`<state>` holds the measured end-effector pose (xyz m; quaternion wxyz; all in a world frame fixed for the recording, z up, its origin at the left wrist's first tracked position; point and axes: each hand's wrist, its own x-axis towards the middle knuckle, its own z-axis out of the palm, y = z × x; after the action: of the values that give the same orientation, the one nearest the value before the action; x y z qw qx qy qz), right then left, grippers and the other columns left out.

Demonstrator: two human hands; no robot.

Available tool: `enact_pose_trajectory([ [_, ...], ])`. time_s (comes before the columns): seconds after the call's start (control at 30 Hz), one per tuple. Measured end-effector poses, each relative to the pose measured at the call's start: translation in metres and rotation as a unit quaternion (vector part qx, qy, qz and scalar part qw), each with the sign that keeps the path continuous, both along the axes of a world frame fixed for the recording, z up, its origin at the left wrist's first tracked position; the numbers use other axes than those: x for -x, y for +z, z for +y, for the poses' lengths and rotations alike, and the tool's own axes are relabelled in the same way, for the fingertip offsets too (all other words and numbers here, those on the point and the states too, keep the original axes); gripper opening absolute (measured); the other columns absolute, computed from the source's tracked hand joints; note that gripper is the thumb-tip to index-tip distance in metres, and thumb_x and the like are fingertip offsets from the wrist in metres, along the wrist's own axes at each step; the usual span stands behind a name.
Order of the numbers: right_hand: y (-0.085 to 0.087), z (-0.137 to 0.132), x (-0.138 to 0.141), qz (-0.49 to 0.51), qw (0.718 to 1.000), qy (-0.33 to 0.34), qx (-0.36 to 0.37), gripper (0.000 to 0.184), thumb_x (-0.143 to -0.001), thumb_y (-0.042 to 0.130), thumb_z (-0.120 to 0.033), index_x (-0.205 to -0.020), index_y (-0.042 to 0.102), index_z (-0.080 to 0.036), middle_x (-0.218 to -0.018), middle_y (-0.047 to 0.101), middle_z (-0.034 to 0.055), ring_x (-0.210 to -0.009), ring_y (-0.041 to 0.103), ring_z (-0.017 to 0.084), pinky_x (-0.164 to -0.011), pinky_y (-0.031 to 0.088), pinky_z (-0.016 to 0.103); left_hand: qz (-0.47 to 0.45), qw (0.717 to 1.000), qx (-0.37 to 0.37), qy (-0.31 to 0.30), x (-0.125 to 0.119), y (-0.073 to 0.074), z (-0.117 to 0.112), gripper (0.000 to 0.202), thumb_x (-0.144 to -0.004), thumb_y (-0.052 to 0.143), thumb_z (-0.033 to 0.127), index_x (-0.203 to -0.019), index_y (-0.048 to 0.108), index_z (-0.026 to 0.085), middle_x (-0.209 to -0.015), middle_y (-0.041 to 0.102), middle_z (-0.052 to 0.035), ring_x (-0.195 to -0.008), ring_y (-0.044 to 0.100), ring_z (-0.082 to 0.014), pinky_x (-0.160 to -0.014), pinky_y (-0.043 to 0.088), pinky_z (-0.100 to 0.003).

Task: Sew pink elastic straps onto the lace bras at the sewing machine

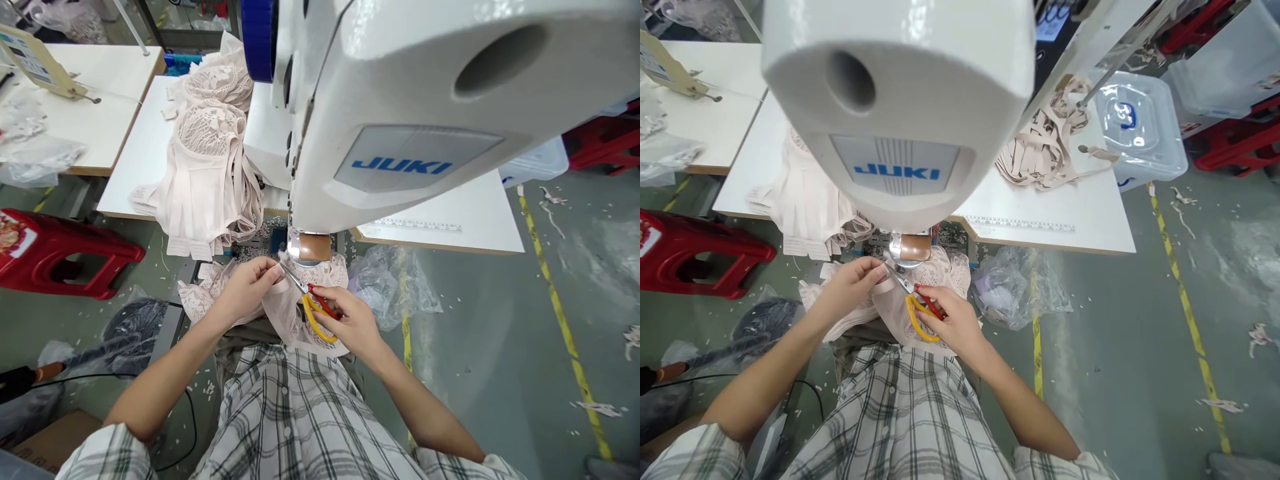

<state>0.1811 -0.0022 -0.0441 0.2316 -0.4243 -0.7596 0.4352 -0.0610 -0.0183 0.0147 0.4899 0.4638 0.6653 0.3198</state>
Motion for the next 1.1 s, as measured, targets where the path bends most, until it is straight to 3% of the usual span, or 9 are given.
enact_pose_trajectory([
  [0.13, -0.004, -0.004, -0.022, -0.013, 0.999, -0.035, 0.008, 0.033, -0.085, 0.067, -0.033, -0.119, 0.067, -0.031, -0.104, 0.071, 0.0050, -0.073, 0.067, 0.018, -0.060, 0.055, 0.030, -0.007, 0.999, -0.026, 0.028, 0.003, -0.004, 0.001, 0.026, -0.092, 0.055, 0.044, -0.086, 0.065, 0.021, -0.082, 0.068, -0.0009, -0.073, 0.060, -0.0163, -0.064, 0.043, -0.024],
  [0.27, 0.002, 0.018, -0.052, -0.111, 0.994, -0.022, -0.002, 0.032, -0.084, 0.067, -0.037, -0.116, 0.069, -0.032, -0.093, 0.071, 0.0044, -0.065, 0.063, 0.019, -0.054, 0.051, 0.031, 0.168, 0.982, -0.088, -0.007, 0.009, -0.011, -0.001, 0.024, -0.092, 0.051, 0.038, -0.100, 0.067, 0.021, -0.083, 0.069, -0.0027, -0.074, 0.062, -0.0178, -0.064, 0.041, -0.026],
  [0.4, 0.011, 0.090, -0.072, -0.229, 0.962, -0.136, -0.060, 0.035, -0.085, 0.063, -0.048, -0.111, 0.068, -0.024, -0.090, 0.071, 0.0069, -0.063, 0.061, 0.020, -0.055, 0.046, 0.032, 0.269, 0.956, -0.085, -0.082, 0.012, -0.008, 0.002, 0.029, -0.094, 0.045, 0.032, -0.112, 0.066, 0.022, -0.070, 0.066, -0.0013, -0.063, 0.060, -0.0180, -0.059, 0.039, -0.027],
  [0.6, 0.017, 0.192, -0.077, -0.267, 0.931, -0.161, -0.191, 0.031, -0.086, 0.059, -0.037, -0.108, 0.067, -0.017, -0.110, 0.068, 0.0175, -0.100, 0.062, 0.032, -0.082, 0.046, 0.042, 0.099, 0.972, 0.003, -0.213, 0.022, 0.012, 0.017, 0.030, -0.100, 0.038, 0.034, -0.118, 0.060, 0.023, -0.102, 0.074, -0.0047, -0.090, 0.069, -0.0203, -0.071, 0.050, -0.028],
  [0.73, 0.024, 0.141, -0.053, -0.146, 0.961, -0.156, -0.176, 0.032, -0.091, 0.057, -0.045, -0.106, 0.068, -0.020, -0.114, 0.067, 0.0158, -0.109, 0.061, 0.031, -0.094, 0.047, 0.045, 0.273, 0.938, -0.111, -0.183, 0.019, 0.004, 0.012, 0.026, -0.100, 0.042, 0.030, -0.098, 0.066, 0.019, -0.102, 0.071, -0.0098, -0.099, 0.064, -0.0254, -0.081, 0.050, -0.037],
  [0.83, 0.021, 0.068, -0.026, -0.029, 0.992, 0.122, 0.027, 0.043, -0.091, 0.053, -0.060, -0.111, 0.068, -0.024, -0.116, 0.068, 0.0105, -0.106, 0.065, 0.026, -0.092, 0.052, 0.041, 0.350, 0.880, -0.244, -0.208, -0.005, -0.005, 0.003, 0.032, -0.101, 0.041, 0.031, -0.082, 0.062, 0.017, -0.088, 0.068, -0.0094, -0.084, 0.062, -0.0213, -0.074, 0.048, -0.034],
  [0.9, 0.016, 0.030, -0.009, 0.028, 0.979, 0.185, 0.086, 0.071, -0.078, 0.060, -0.074, -0.129, 0.060, -0.025, -0.130, 0.062, 0.0129, -0.118, 0.059, 0.031, -0.101, 0.048, 0.045, 0.331, 0.865, -0.298, -0.233, -0.026, -0.006, -0.001, 0.037, -0.103, 0.036, 0.034, -0.078, 0.057, 0.017, -0.069, 0.062, -0.0039, -0.062, 0.055, -0.0161, -0.058, 0.041, -0.028],
  [1.0, 0.013, 0.008, 0.008, 0.144, 0.975, 0.071, 0.156, 0.073, -0.086, 0.042, -0.078, -0.133, 0.056, -0.024, -0.128, 0.063, 0.0135, -0.119, 0.059, 0.031, -0.102, 0.048, 0.046, 0.275, 0.878, -0.338, -0.198, -0.055, -0.002, -0.003, 0.038, -0.103, 0.033, 0.035, -0.072, 0.049, 0.019, -0.058, 0.053, 0.0008, -0.051, 0.047, -0.0131, -0.051, 0.032, -0.026],
  [1.1, 0.026, 0.016, 0.017, 0.217, 0.950, -0.098, 0.201, 0.047, -0.097, 0.040, -0.061, -0.113, 0.065, -0.024, -0.104, 0.069, 0.0080, -0.095, 0.065, 0.022, -0.083, 0.054, 0.035, 0.152, 0.949, -0.255, -0.103, -0.075, 0.006, 0.002, 0.037, -0.103, 0.034, 0.032, -0.067, 0.039, 0.021, -0.056, 0.045, 0.0043, -0.049, 0.042, -0.0104, -0.049, 0.031, -0.023],
])
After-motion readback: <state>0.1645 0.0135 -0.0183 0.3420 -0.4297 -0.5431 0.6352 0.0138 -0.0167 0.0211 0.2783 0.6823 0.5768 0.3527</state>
